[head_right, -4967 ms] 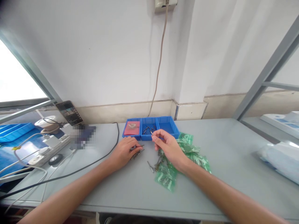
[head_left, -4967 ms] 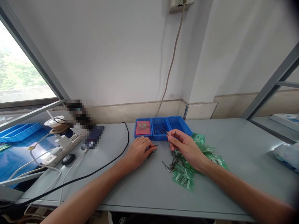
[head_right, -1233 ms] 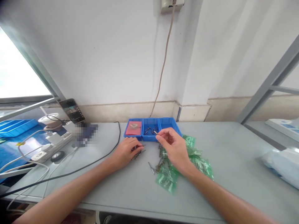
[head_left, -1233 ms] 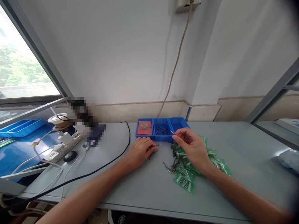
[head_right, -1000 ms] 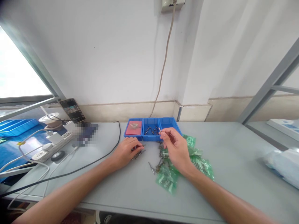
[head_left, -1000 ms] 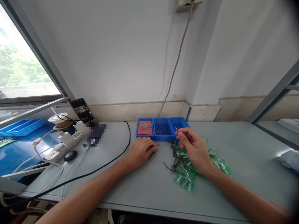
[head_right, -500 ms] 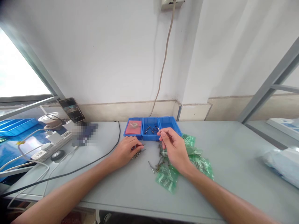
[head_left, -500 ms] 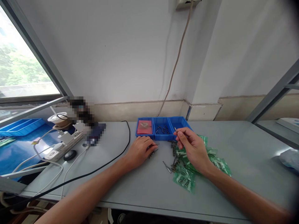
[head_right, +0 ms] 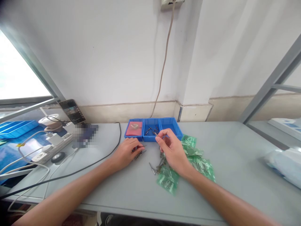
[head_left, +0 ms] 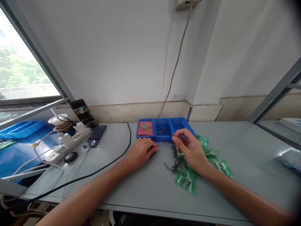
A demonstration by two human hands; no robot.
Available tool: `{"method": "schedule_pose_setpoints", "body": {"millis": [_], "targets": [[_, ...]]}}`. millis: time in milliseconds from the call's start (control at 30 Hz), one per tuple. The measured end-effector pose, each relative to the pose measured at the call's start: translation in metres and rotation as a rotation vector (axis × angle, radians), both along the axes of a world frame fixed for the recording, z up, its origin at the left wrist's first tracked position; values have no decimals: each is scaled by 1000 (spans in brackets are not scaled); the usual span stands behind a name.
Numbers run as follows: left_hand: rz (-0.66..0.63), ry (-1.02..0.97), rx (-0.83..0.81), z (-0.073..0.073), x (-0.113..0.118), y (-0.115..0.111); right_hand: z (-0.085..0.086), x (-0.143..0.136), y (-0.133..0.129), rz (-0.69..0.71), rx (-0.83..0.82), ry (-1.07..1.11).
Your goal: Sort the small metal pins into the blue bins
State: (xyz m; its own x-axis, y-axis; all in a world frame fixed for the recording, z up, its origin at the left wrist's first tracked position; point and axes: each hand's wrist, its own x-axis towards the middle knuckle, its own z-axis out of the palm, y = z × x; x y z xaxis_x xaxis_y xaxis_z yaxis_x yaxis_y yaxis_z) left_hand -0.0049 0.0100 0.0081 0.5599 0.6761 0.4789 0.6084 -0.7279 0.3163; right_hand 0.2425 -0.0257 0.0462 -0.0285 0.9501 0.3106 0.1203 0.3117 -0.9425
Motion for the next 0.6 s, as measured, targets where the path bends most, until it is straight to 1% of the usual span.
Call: {"method": "schedule_pose_setpoints", "body": {"millis": [233, 467, 600], "targets": [[-6, -1, -6, -1, 0, 1, -1, 2, 2, 2, -7, -5], [5, 18, -17, 1, 0, 0, -2, 1, 2, -9, -22, -7], [3, 21, -22, 0, 0, 0, -1, 1, 1, 0, -25, 25]]}}
